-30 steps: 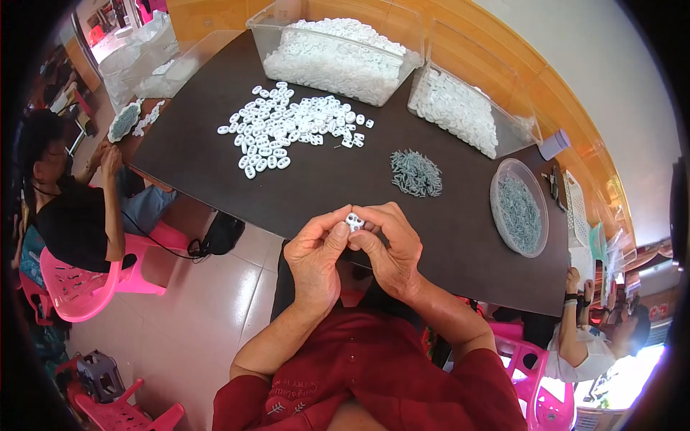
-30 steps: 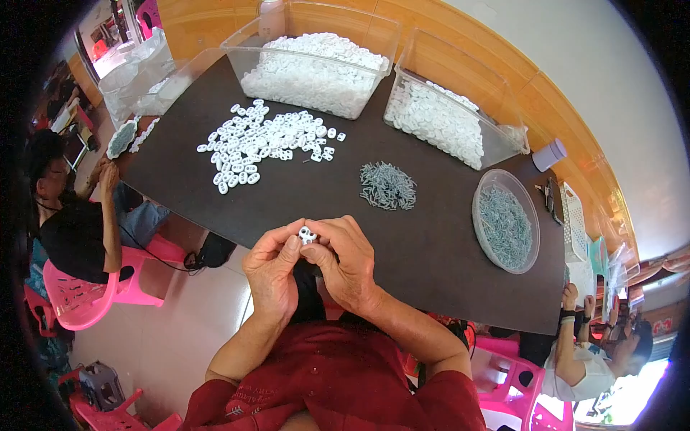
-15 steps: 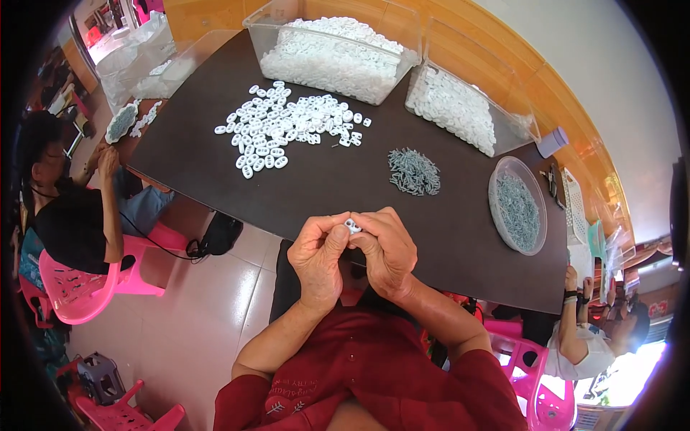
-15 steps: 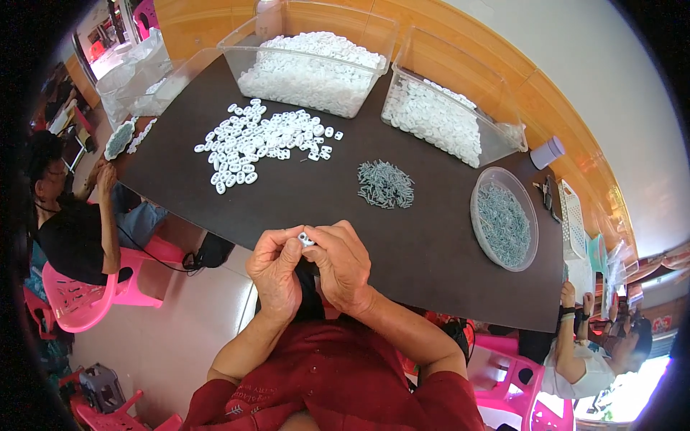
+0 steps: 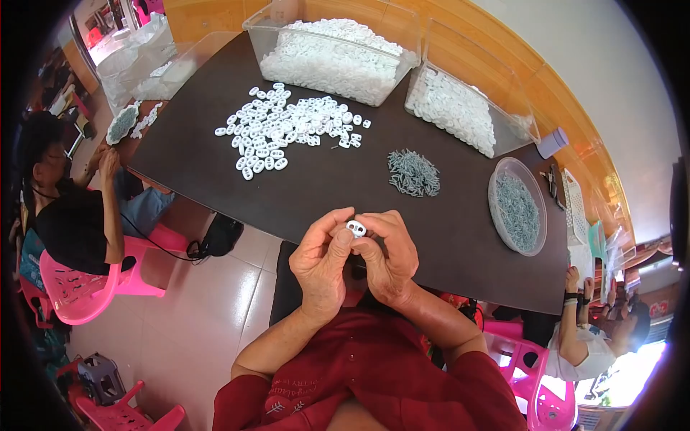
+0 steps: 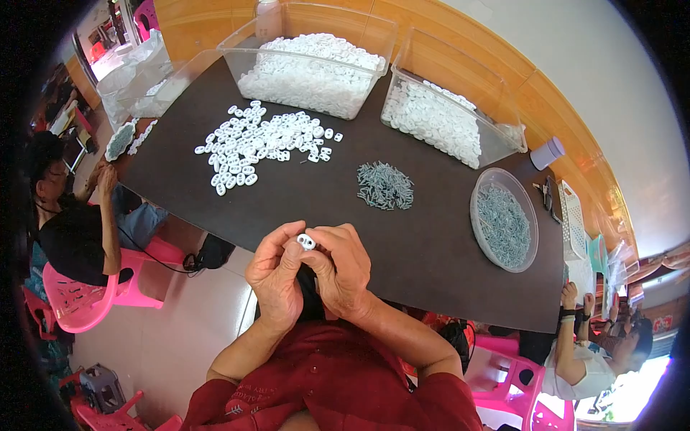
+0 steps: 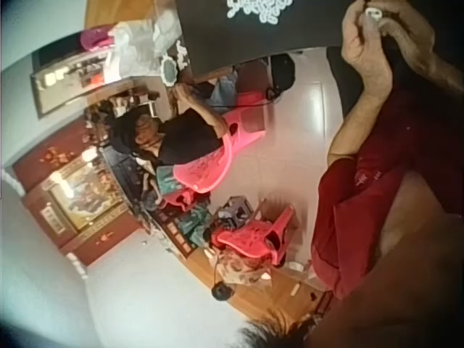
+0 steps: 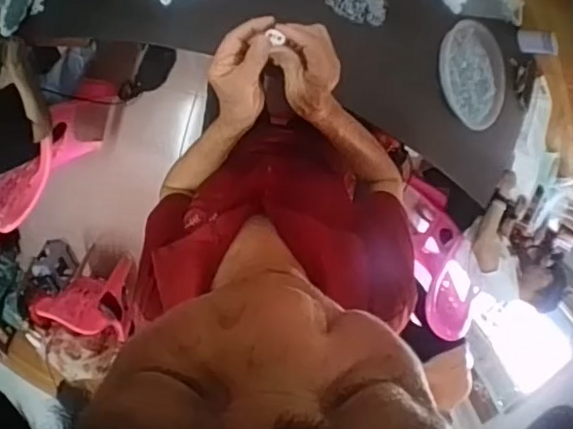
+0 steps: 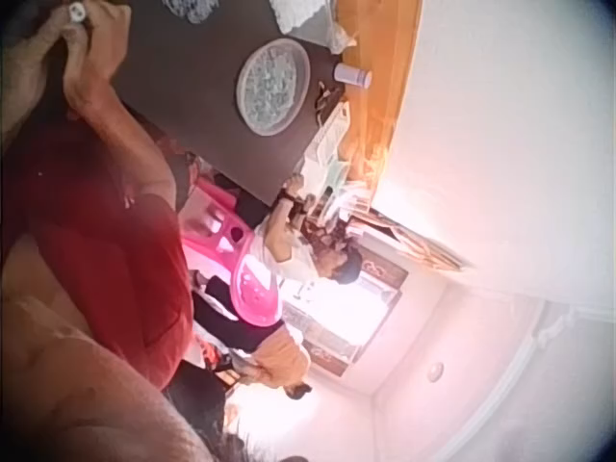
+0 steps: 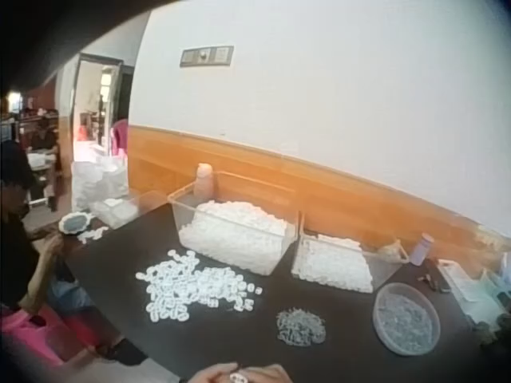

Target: Manually assembling small plastic components by inserting grey pins into white plastic bases at a workshop table.

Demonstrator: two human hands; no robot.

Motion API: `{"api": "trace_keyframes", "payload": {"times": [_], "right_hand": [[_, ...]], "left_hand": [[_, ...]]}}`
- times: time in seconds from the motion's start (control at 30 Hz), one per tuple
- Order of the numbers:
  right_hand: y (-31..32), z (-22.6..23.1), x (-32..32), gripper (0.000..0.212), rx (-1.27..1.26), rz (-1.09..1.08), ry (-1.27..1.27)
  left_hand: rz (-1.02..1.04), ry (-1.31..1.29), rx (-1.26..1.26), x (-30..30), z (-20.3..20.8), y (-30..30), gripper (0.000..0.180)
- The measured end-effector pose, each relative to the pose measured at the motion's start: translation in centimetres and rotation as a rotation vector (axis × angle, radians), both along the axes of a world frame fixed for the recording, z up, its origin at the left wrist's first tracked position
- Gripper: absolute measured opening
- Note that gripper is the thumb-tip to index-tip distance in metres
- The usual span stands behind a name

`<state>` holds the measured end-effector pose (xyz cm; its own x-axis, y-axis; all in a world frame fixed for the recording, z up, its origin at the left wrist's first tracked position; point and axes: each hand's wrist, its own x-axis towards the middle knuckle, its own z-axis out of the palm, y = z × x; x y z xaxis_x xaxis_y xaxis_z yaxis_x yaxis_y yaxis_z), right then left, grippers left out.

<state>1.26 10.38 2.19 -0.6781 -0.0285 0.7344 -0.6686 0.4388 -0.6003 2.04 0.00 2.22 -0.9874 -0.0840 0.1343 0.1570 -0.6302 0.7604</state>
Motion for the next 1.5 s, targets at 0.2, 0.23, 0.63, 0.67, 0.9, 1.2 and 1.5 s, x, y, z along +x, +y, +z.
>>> {"api": "trace_keyframes", "payload": {"times": [0.2, 0.23, 0.63, 0.67, 0.9, 1.2, 1.5], "right_hand": [[-0.5, -0.6, -0.2, 0.020, 0.064, -0.066, 0.108], [-0.7, -0.6, -0.2, 0.020, 0.064, -0.067, 0.106], [-1.0, -0.7, 0.1, 0.017, 0.064, -0.084, 0.221], [-1.0, -0.8, 0.1, 0.016, 0.058, -0.082, 0.216], [-0.9, -1.2, 0.0, 0.012, 0.065, -0.096, 0.197], [2.6, 0.4, -1.0, 0.012, 0.039, -0.125, -0.057], [13.9, 10.3, -11.4, 0.012, 0.418, -0.566, 0.218]], "left_hand": [[0.059, 0.038, -0.138, 0.4, -0.6, 0.3, 0.020], [0.071, 0.069, -0.168, 0.5, -0.7, 0.3, 0.021], [0.306, 0.329, -0.433, 0.7, -1.2, 0.7, 0.020], [0.351, 0.350, -0.478, 0.6, -1.3, 0.8, 0.019], [0.349, 0.358, -0.517, 0.2, -1.7, 0.7, 0.016], [0.135, 0.255, -0.765, -2.1, -1.4, -0.4, 0.020], [0.442, 0.462, -1.410, -13.8, -2.5, -2.6, 0.014]]}}
